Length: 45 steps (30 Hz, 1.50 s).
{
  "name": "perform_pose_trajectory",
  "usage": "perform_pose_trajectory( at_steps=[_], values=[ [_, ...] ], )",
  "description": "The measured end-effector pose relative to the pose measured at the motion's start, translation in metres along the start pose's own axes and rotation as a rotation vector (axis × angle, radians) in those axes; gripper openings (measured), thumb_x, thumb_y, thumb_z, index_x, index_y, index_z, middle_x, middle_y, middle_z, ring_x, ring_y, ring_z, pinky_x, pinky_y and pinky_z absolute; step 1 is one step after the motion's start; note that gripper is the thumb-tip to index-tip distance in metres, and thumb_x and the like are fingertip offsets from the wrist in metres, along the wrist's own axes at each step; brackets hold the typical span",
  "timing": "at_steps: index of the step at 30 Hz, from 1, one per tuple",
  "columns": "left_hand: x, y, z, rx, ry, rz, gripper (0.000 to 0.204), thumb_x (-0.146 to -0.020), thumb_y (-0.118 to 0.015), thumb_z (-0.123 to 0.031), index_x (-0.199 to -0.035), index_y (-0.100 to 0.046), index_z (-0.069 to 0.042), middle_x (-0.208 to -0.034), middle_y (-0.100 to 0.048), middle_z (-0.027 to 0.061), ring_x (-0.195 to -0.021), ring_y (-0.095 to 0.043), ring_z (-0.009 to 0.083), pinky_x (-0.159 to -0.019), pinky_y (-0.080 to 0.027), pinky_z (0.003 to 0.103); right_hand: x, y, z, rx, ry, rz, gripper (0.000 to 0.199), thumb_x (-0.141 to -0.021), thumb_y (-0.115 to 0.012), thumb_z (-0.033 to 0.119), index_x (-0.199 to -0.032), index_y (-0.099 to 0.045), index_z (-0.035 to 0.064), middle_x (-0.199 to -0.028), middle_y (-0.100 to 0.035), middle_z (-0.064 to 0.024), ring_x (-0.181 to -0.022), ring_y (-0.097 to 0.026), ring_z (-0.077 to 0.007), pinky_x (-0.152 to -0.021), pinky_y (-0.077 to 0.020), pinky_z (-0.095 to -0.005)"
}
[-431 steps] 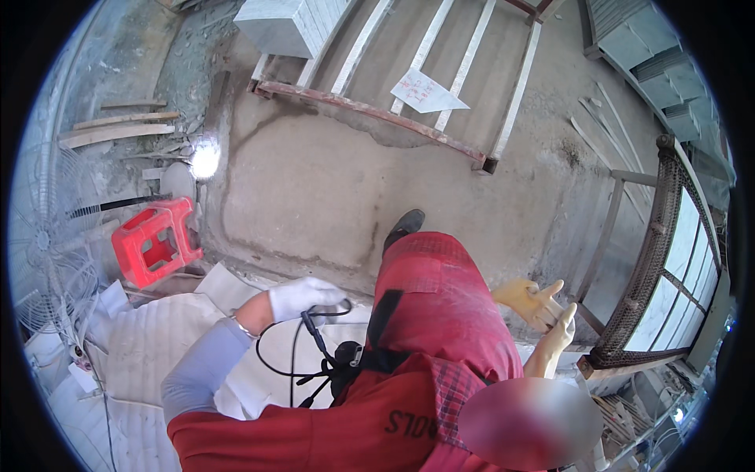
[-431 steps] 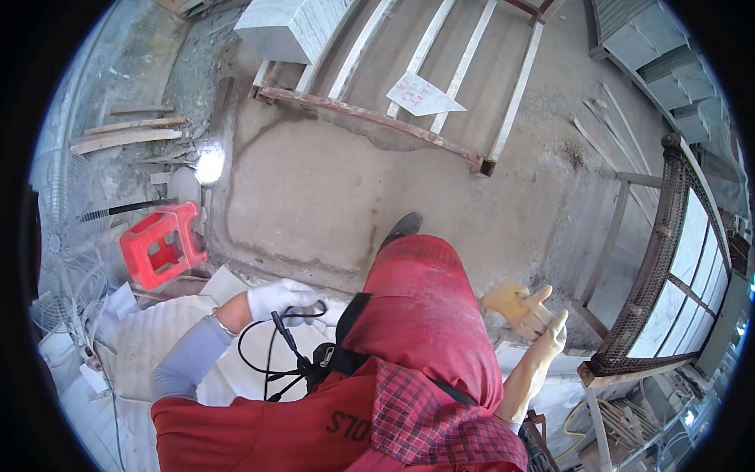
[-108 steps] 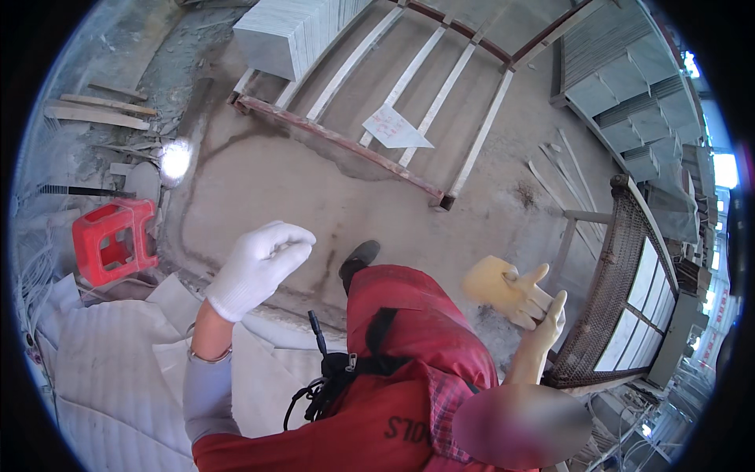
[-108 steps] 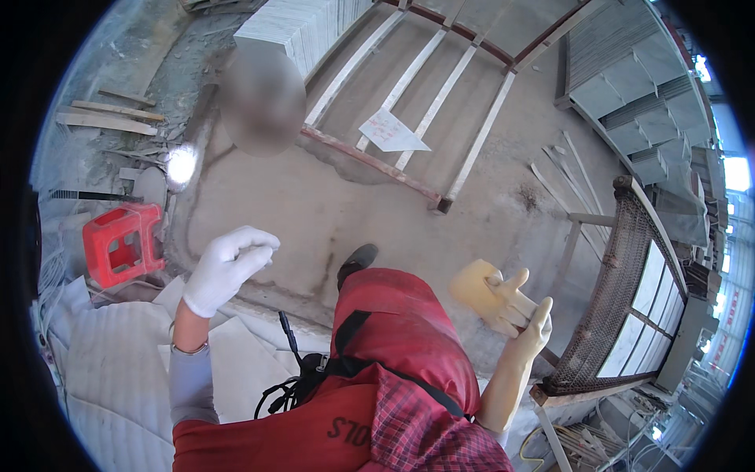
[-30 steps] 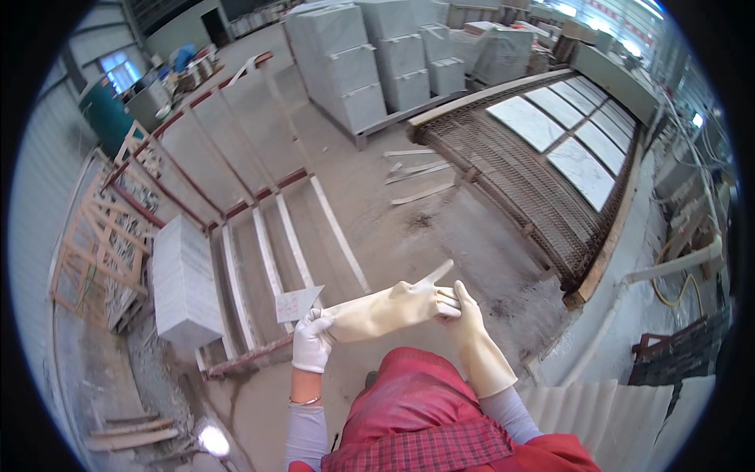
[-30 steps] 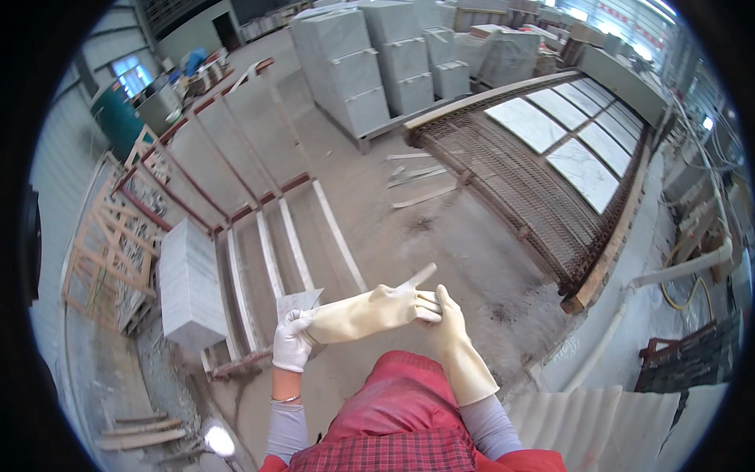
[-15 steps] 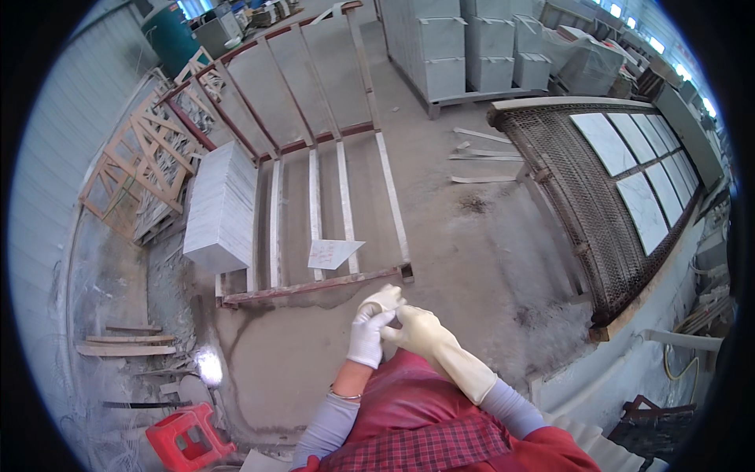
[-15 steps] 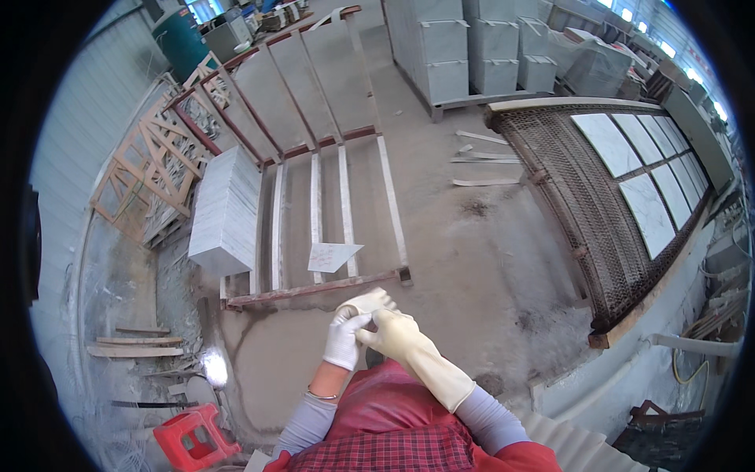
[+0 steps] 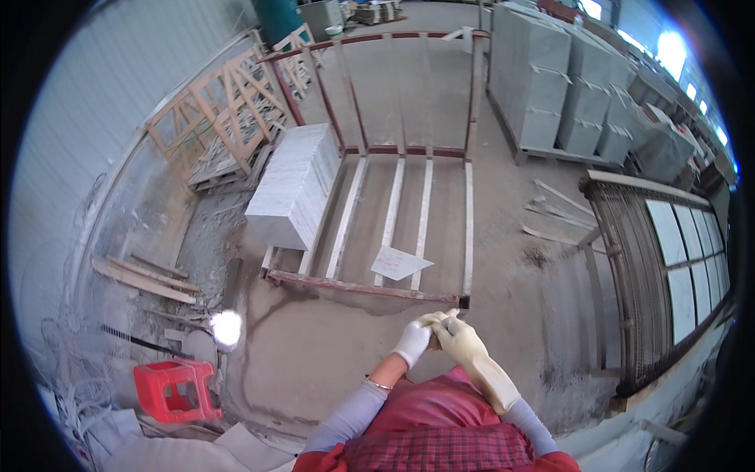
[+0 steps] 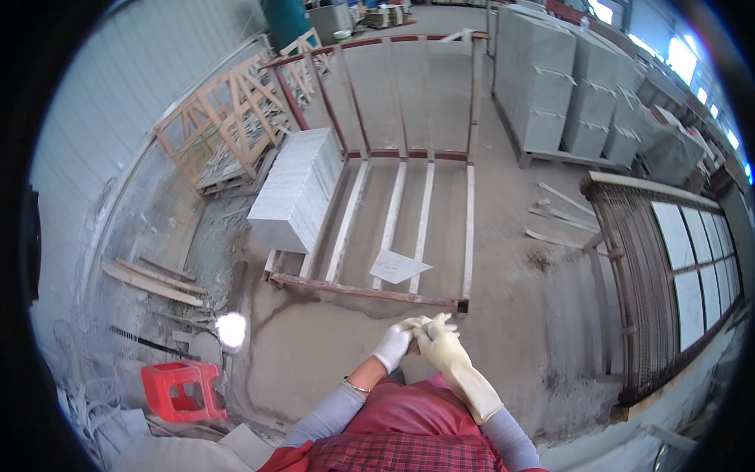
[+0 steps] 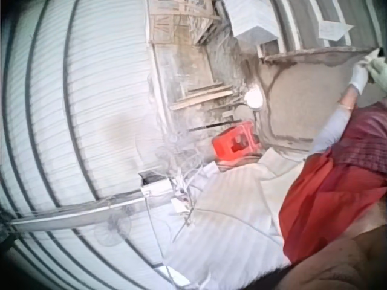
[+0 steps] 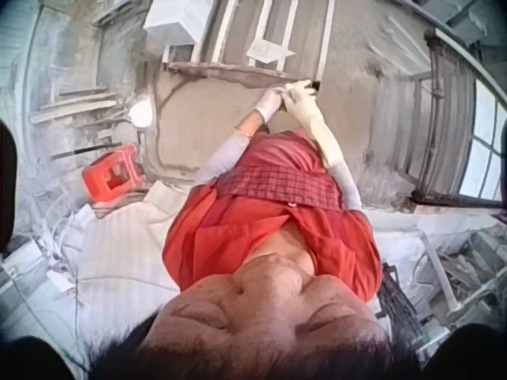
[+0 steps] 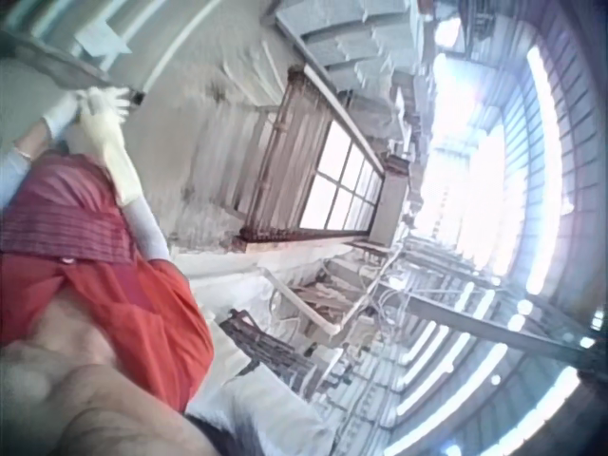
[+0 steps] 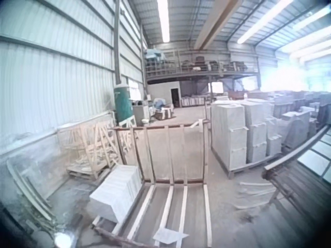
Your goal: The person removes a plastic bag, then repeatedly picks up white square tiles from a stack and places them one by one onto a conveyor belt. The tiles are arranged in rows on the belt as the person continues the process.
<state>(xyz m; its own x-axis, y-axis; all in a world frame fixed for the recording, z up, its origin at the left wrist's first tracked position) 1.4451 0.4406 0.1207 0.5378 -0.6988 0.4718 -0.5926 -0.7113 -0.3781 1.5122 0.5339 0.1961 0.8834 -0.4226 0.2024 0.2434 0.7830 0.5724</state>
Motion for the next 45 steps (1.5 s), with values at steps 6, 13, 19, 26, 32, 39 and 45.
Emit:
perform_pose_trajectory(
  at_steps=[6,13,19,26,32,39,45],
  values=[
    [-0.004,-0.02,-0.106,-1.886,-0.824,0.255,0.041,-0.092,-0.043,-0.024,-0.13,-0.049,-0.011,-0.138,-0.046,0.0036,-0.129,-0.038,0.0187,-0.112,-0.019,0.043,-0.024,-0.049,0.072,0.097,0.328,0.228,0.021,-0.088,-0.057,0.02,-0.077,-0.064,0.0027,-0.073,-0.065,-0.0144,-0.072,-0.066,-0.0326,-0.069,-0.0515,-0.0416],
    [-0.028,0.126,-0.097,-2.245,-0.815,0.036,0.053,-0.088,-0.046,-0.026,-0.137,-0.042,-0.006,-0.145,-0.041,0.0106,-0.139,-0.029,0.0246,-0.118,-0.017,0.044,-0.045,-0.157,0.154,0.184,0.777,0.466,0.016,-0.086,-0.057,0.02,-0.079,-0.063,0.007,-0.078,-0.065,-0.0132,-0.071,-0.063,-0.0346,-0.067,-0.0502,-0.0435],
    [0.001,0.253,-0.112,-1.736,-0.9,-0.424,0.056,-0.092,-0.048,-0.013,-0.143,-0.027,-0.006,-0.146,-0.036,0.0141,-0.132,-0.038,0.0277,-0.109,-0.033,0.042,-0.021,-0.22,0.22,0.22,1.071,0.778,0.011,-0.08,-0.059,0.018,-0.075,-0.063,0.0095,-0.074,-0.063,-0.0101,-0.075,-0.061,-0.0329,-0.07,-0.0492,-0.0435],
    [0.04,0.32,-0.128,-1.318,-0.699,-0.653,0.045,-0.092,-0.053,-0.016,-0.133,-0.042,-0.004,-0.138,-0.047,0.011,-0.129,-0.043,0.0253,-0.108,-0.035,0.036,0.011,-0.277,0.249,0.418,1.31,1.035,0.014,-0.077,-0.058,0.018,-0.068,-0.063,0.0086,-0.074,-0.064,-0.0111,-0.079,-0.061,-0.0327,-0.071,-0.0487,-0.0432],
    [0.063,0.362,-0.156,-1.133,-0.606,-0.765,0.037,-0.092,-0.057,-0.019,-0.124,-0.054,-0.001,-0.131,-0.056,0.0083,-0.126,-0.046,0.0232,-0.107,-0.036,0.031,-0.001,-0.302,0.274,0.38,1.454,1.117,0.016,-0.077,-0.056,0.017,-0.067,-0.063,0.0078,-0.071,-0.064,-0.0122,-0.074,-0.061,-0.0337,-0.07,-0.0486,-0.043],
    [0.05,0.42,-0.235,-0.955,-0.597,-0.809,0.039,-0.092,-0.057,-0.021,-0.126,-0.052,-0.003,-0.134,-0.053,0.0069,-0.127,-0.044,0.0238,-0.108,-0.034,0.032,-0.111,-0.313,0.326,0.239,1.25,0.956,0.03,-0.089,-0.056,0.031,-0.079,-0.065,0.0031,-0.075,-0.066,-0.0131,-0.072,-0.063,-0.0314,-0.069,-0.0501,-0.0412],
    [0.026,0.494,-0.263,-0.771,-0.524,-0.768,0.041,-0.094,-0.054,-0.023,-0.13,-0.047,-0.006,-0.138,-0.047,0.0066,-0.13,-0.039,0.0249,-0.11,-0.031,0.036,-0.284,-0.31,0.328,-0.249,0.095,0.81,0.054,-0.092,-0.052,0.056,-0.09,-0.065,0.0037,-0.078,-0.068,-0.0067,-0.075,-0.064,-0.016,-0.072,-0.0502,-0.0314]
  ],
)
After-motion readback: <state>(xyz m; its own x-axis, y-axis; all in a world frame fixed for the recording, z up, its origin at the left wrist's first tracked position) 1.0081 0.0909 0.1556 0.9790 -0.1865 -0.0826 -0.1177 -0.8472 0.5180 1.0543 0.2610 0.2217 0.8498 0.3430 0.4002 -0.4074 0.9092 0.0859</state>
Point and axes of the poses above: each hand's wrist, its own x-axis away from the middle knuckle, its own y-axis out of the back of the hand, z = x × y, the point moved 6 cm from there along -x, towards the middle knuckle
